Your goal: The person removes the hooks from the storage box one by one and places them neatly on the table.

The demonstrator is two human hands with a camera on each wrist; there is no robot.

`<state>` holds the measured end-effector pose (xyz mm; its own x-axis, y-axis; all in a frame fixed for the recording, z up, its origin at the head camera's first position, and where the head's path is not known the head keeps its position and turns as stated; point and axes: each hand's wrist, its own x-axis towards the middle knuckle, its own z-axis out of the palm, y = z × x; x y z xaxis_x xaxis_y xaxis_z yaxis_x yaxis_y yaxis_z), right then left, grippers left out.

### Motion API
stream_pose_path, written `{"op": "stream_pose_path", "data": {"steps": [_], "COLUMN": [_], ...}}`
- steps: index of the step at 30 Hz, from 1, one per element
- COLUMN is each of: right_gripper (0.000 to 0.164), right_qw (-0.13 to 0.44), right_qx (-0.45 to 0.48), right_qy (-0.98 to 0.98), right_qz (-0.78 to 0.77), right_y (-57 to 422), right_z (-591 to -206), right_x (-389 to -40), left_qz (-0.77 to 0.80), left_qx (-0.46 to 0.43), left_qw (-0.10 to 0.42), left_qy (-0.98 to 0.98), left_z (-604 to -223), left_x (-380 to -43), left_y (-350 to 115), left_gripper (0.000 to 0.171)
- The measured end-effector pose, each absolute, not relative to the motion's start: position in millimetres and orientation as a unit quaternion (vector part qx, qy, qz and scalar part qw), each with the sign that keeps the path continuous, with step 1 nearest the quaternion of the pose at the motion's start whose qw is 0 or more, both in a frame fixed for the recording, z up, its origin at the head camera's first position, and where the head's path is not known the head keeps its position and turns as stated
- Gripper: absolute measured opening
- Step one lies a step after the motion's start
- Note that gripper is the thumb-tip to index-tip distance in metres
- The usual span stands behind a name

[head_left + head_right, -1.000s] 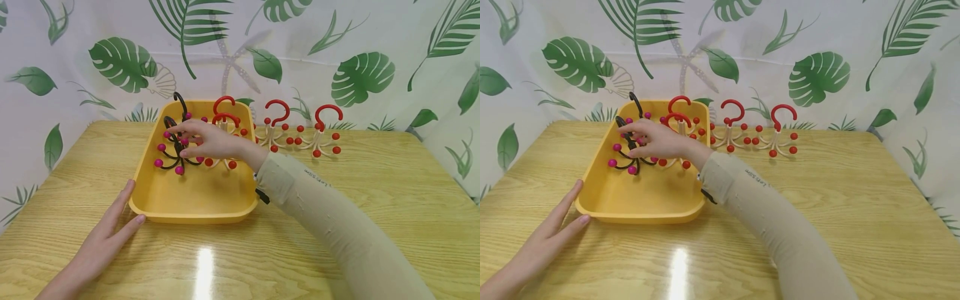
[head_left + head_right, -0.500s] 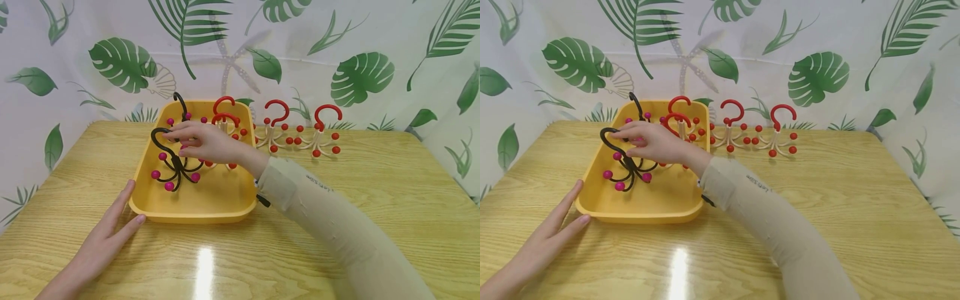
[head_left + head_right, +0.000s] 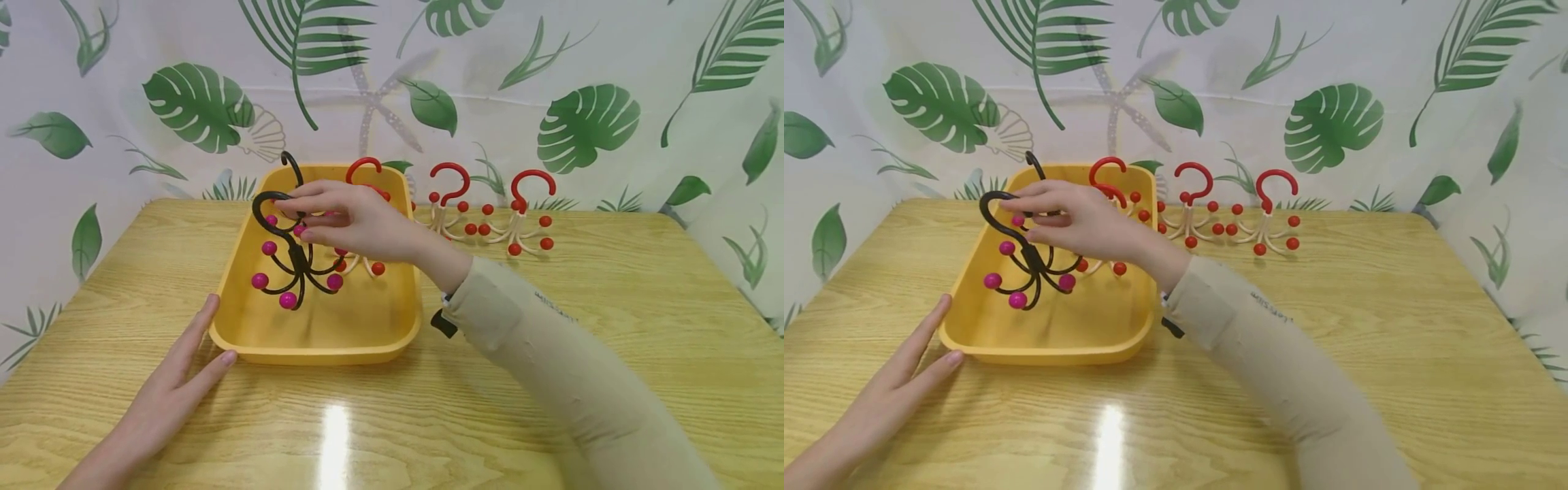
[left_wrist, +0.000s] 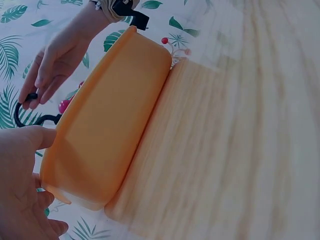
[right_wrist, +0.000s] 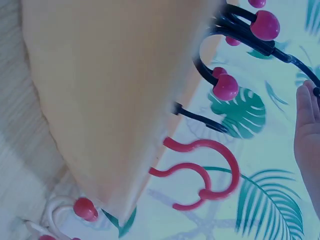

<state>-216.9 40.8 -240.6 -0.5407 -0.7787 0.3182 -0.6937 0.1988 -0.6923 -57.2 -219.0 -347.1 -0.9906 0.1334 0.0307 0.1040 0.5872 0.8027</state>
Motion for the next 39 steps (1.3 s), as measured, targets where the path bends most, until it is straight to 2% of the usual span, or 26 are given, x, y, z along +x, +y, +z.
{"op": "stream_pose_path", "data": {"steps": [22, 39], "right_gripper": [0.034, 0.020], "right_qw": [-0.061, -0.205], "right_qx": [-0.447, -0.341], "right_qy": [0.717, 0.764], "right_qz": [-0.532, -0.508], "right_y": [115.8, 169.2], "right_z": [-215.7, -221.0], "right_x": [-192.5, -181.7], "left_qz": [0.465, 0.461], "left_qx": [0.087, 0.083], "left_qw": [0.009, 0.015], "left_qy": [0.881, 0.884], "left_z": [-349.4, -347.1], "left_x": [-55.7, -56.2], "left_y": [-221.5, -220.8], "left_gripper": [0.070, 0.070]}}
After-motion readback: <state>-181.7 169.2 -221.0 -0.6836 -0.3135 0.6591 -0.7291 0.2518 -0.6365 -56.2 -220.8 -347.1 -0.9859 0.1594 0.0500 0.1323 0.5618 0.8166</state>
